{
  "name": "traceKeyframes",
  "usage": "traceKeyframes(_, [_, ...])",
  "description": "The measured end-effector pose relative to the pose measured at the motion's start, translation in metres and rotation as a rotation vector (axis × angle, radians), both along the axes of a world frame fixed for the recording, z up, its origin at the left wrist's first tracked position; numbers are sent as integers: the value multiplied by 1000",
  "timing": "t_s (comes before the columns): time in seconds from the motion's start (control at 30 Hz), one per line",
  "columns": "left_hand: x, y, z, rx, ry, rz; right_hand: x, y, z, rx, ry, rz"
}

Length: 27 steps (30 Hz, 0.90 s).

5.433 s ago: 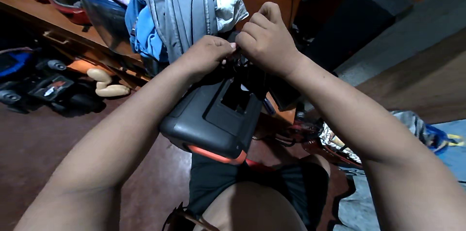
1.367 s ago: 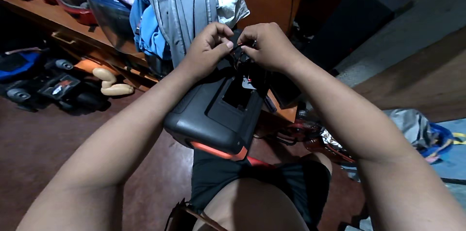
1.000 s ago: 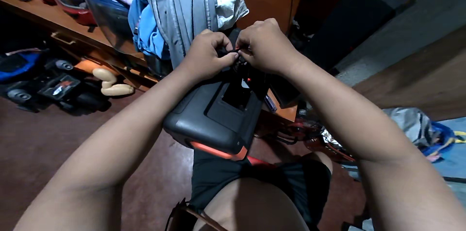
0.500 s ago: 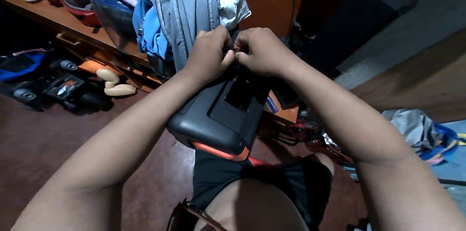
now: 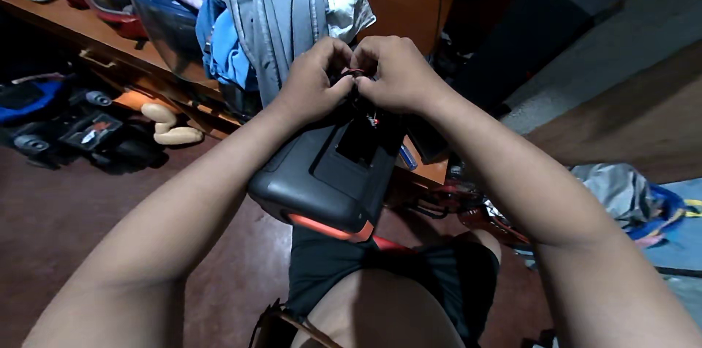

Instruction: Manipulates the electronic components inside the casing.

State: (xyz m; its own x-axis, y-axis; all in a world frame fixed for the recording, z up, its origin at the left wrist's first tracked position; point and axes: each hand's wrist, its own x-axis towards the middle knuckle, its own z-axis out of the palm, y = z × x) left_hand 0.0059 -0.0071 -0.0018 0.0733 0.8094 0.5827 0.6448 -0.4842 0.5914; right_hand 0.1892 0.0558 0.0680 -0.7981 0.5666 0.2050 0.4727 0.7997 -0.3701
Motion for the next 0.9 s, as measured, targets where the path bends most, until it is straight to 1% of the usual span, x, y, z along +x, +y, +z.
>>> traceKeyframes(0.07, [-1,-1,0,17,46,36,-1,1,2,-41,-23,-7])
traceKeyframes(0.17, [-2,0,-1,44,86,54,-3,4,2,-45,-62,1])
traceKeyframes(0.3, [-3,-1,-2,35,72,53,-6,5,3,-37,-83,5])
traceKeyframes(0.47, [-4,-1,-3,-11,-36,-17,-10,7,3,26,-95,-45])
traceKeyframes(0.57, [-5,1,-3,-59,-155,-97,-11,8,-1,142,-73,-13])
traceKeyframes(0.67, [-11,4,-4,-168,-327,-202,-10,8,-7,265,-35,32])
traceKeyframes(0.73, [-17,7,-4,-227,-391,-247,-8,7,-11,342,-11,51])
traceKeyframes(0.8, [-18,8,0,-268,-464,-246,-6,9,-16,415,31,64])
traceKeyframes(0.9, [-7,2,16,-417,-529,-133,-4,10,-20,498,102,96])
